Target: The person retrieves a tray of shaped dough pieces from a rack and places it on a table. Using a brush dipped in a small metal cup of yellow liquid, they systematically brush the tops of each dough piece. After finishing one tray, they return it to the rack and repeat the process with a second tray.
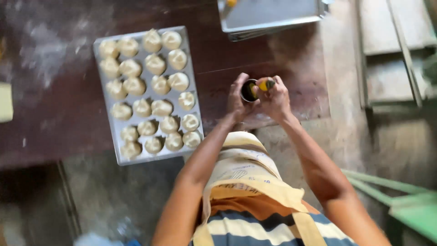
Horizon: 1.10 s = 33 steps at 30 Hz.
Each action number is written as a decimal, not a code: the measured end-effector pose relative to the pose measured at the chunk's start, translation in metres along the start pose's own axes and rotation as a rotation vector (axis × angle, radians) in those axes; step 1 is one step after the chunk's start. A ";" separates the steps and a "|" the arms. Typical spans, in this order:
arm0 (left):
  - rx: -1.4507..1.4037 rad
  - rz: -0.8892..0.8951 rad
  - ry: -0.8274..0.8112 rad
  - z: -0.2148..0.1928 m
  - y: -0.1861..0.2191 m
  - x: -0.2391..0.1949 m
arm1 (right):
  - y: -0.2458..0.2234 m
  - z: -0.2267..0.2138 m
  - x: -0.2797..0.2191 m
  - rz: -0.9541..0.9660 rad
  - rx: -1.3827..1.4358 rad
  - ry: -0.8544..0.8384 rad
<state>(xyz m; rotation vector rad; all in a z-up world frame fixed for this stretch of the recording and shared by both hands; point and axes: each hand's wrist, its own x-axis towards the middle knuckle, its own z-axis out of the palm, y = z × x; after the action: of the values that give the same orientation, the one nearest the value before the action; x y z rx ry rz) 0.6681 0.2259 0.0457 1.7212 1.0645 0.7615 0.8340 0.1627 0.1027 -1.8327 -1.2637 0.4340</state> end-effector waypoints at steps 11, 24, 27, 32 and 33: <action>0.074 0.072 0.352 -0.003 0.003 -0.038 | -0.097 -0.040 0.038 -0.341 0.049 -0.594; 0.011 -0.047 0.466 -0.172 0.056 -0.127 | -0.254 0.000 0.000 -0.778 0.138 -0.718; 0.075 -0.023 0.386 -0.220 0.046 -0.151 | -0.264 0.036 -0.028 -0.958 0.108 -0.666; -0.141 0.026 0.371 -0.309 -0.017 -0.203 | -0.321 0.109 -0.094 -0.469 0.069 -0.503; -0.162 0.013 0.379 -0.322 -0.023 -0.216 | -0.322 0.124 -0.111 -0.466 0.051 -0.522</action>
<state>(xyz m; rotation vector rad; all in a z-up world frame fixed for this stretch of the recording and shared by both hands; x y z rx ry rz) 0.2957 0.1609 0.1362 1.4807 1.2058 1.1818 0.5106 0.1618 0.2670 -1.3563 -1.9526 0.6968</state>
